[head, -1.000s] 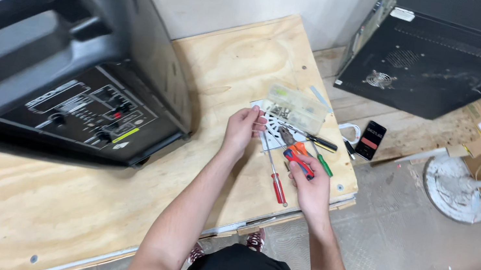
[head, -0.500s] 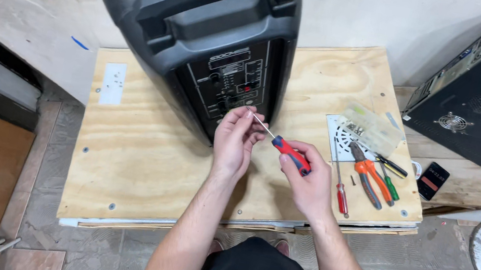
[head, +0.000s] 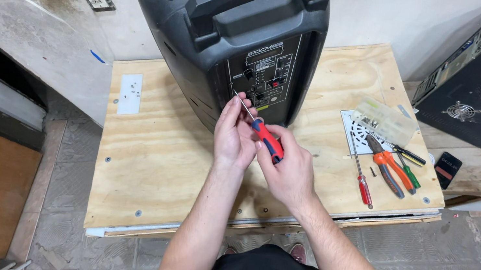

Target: The person uses a red-handled screwdriver to repeatedly loosen and tighten screws on the back panel of a black portable power station. The person holds the device steady with the left hand while turning the screwdriver with the right hand.

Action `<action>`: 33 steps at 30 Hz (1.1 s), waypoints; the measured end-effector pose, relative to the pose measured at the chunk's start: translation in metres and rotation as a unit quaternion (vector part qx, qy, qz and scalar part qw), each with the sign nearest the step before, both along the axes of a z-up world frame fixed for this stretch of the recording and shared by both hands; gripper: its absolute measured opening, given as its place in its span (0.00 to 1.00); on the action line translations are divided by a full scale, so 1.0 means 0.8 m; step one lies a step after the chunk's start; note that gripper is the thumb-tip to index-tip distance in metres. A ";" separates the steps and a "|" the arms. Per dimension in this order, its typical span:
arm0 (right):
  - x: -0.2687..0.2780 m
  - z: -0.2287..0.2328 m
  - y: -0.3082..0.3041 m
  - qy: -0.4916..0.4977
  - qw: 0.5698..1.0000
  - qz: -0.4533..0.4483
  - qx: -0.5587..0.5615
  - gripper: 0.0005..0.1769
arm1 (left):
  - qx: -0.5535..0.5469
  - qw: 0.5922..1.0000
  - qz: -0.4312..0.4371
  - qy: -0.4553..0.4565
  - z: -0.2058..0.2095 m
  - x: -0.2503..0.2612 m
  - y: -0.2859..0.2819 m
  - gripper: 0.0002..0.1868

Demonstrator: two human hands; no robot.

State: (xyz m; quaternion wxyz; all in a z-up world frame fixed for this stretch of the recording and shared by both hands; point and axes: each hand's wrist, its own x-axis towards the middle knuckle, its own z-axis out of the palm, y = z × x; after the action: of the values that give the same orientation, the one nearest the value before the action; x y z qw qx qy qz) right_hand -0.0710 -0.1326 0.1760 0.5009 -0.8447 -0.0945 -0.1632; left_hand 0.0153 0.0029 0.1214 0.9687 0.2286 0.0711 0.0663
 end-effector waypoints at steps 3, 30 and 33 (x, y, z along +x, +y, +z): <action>-0.005 0.010 0.007 0.008 1.000 -0.008 -0.002 0.19 | -0.010 1.000 0.002 0.009 0.006 -0.002 -0.002 0.12; -0.011 0.033 0.006 -0.089 0.987 -0.004 -0.136 0.39 | 0.117 0.991 -0.041 -0.049 0.000 -0.023 -0.002 0.22; -0.020 0.019 -0.011 -0.023 0.997 -0.040 -0.063 0.30 | 0.067 0.991 -0.062 -0.098 0.010 -0.031 0.001 0.25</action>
State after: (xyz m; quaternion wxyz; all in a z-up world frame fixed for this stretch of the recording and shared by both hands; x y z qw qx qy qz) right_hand -0.0867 -0.1417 0.1914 0.4372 -0.8739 -0.0817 -0.1961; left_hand -0.0095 0.0034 0.1293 0.9558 0.2891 -0.0427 0.0331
